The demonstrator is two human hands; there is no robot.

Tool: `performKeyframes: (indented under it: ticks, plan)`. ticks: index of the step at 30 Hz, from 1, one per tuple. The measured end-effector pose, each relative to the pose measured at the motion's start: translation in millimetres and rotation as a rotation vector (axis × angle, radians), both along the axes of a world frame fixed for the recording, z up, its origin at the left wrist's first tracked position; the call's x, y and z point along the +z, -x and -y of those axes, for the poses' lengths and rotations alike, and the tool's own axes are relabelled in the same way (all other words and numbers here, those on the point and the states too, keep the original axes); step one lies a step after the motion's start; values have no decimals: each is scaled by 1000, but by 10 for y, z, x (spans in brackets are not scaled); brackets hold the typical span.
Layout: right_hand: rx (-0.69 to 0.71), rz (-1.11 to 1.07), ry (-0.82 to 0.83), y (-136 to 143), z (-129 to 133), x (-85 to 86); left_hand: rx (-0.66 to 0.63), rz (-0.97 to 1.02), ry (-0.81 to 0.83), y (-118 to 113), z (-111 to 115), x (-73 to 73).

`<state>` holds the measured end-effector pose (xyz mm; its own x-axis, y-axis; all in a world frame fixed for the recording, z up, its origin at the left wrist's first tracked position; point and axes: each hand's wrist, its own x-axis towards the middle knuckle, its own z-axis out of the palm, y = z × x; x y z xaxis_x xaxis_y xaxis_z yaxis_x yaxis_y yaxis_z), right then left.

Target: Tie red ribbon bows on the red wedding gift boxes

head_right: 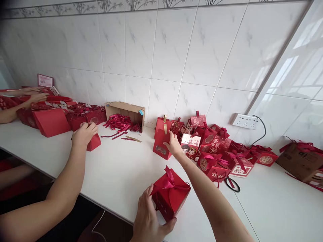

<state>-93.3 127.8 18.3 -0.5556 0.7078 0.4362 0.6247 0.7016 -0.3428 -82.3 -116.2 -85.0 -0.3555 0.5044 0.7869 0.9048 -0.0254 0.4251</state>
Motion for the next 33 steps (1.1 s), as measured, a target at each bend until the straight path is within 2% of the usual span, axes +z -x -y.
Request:
performKeyframes:
  ticks: [5, 8, 10, 13, 16, 20, 22, 25, 27, 29, 31, 33]
  plan:
    - [-57, 131, -35, 225, -133, 103, 48, 24, -14, -52, -60, -57]
    - [-71, 218, 6, 274, -114, 227, 79, 28, -14, -68, -78, -46]
    - [-52, 241, 30, 183, -17, 311, 71, 13, 0, -57, -66, -26]
    - [11, 216, 47, -172, 224, 354, 51, 16, 60, -35, -29, 20]
    - [70, 109, 179, -691, 491, 248, 57, 36, 129, -22, -6, 66]
    - [94, -124, 419, -1340, 824, -56, 67, 48, 195, 5, -31, 109]
    - [170, -248, 500, -1554, 1000, -213, 77, 58, 219, -1, -59, 131]
    - [380, -339, 572, -1708, 1241, -373, 80, 81, 247, -87, -66, 164]
    - [460, -337, 595, -1741, 1336, -416, 6, 85, 273, -176, -17, 183]
    - [453, -355, 622, -1774, 1356, -423, -177, 89, 315, -234, 78, 210]
    - [362, -419, 651, -1843, 1318, -419, -431, 132, 372, -212, 185, 263]
    - [249, -518, 648, -1947, 1257, -420, -603, 240, 394, -98, 246, 357]
